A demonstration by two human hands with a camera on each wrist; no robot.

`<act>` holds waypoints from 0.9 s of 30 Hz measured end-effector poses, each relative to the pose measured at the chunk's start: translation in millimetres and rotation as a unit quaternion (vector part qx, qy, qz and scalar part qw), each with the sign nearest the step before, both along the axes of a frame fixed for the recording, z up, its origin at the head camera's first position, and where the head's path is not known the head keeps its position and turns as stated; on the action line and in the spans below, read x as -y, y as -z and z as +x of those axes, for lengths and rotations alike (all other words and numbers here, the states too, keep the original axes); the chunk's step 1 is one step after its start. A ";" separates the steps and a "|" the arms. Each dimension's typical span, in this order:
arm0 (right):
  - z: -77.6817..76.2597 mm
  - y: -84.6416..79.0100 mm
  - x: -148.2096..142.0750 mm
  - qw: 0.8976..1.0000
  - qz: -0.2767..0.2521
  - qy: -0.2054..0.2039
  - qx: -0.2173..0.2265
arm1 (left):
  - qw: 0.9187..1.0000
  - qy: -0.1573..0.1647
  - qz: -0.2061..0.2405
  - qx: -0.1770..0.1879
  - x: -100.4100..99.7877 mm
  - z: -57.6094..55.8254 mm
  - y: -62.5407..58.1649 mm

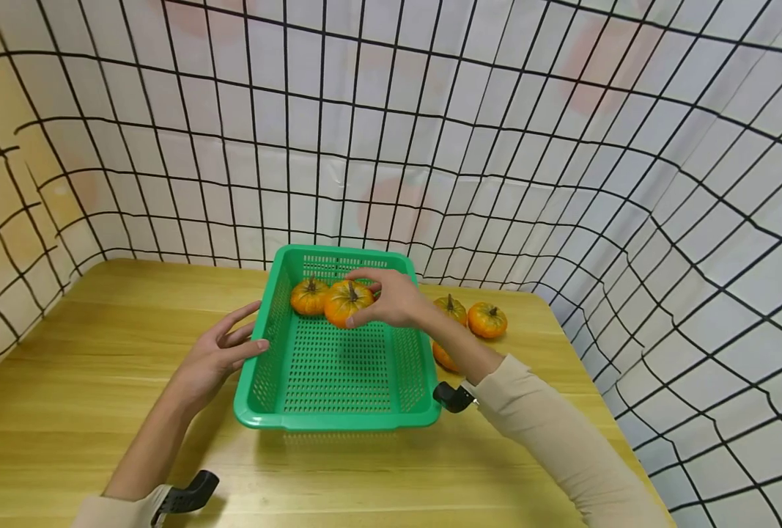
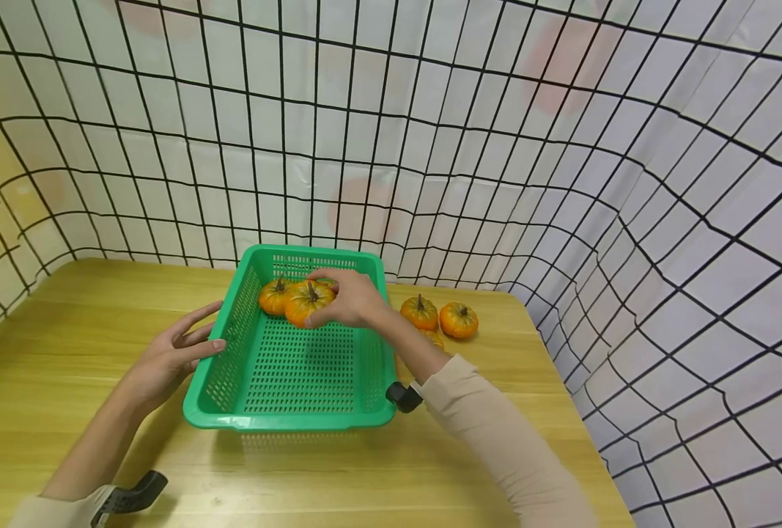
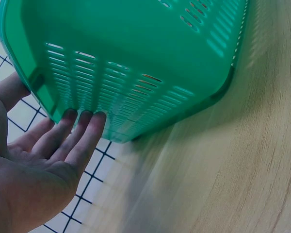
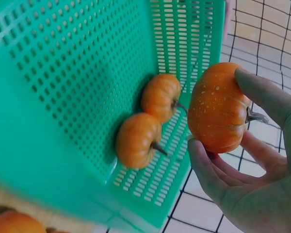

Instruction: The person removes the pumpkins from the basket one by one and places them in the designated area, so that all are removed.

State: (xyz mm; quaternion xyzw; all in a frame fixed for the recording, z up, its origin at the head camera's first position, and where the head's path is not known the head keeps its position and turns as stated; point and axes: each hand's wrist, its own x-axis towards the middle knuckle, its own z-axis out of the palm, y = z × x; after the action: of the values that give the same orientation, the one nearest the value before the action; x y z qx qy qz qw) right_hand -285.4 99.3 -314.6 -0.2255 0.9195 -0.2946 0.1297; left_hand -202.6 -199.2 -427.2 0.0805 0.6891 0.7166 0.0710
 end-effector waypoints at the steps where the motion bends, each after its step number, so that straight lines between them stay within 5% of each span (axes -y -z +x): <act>1: 0.6 -1.0 -3.9 1.000 -0.003 0.001 0.001 | 1.000 -0.001 -0.002 0.000 0.1 0.0 0.3; 17: 13.9 -15.7 -72.3 0.998 0.008 0.059 -0.021 | 1.000 -0.002 -0.008 0.001 0.6 -0.2 3.7; 27: 10.7 -10.6 -122.2 0.995 0.010 0.099 -0.024 | 1.000 -0.003 -0.007 -0.002 0.7 -0.8 3.6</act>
State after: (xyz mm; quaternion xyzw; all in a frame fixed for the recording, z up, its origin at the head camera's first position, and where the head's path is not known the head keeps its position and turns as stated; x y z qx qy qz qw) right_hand -274.7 221.5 -304.0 -0.1393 0.9432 -0.2907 0.0798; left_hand -203.4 -200.0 -430.8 0.0792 0.6943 0.7120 0.0682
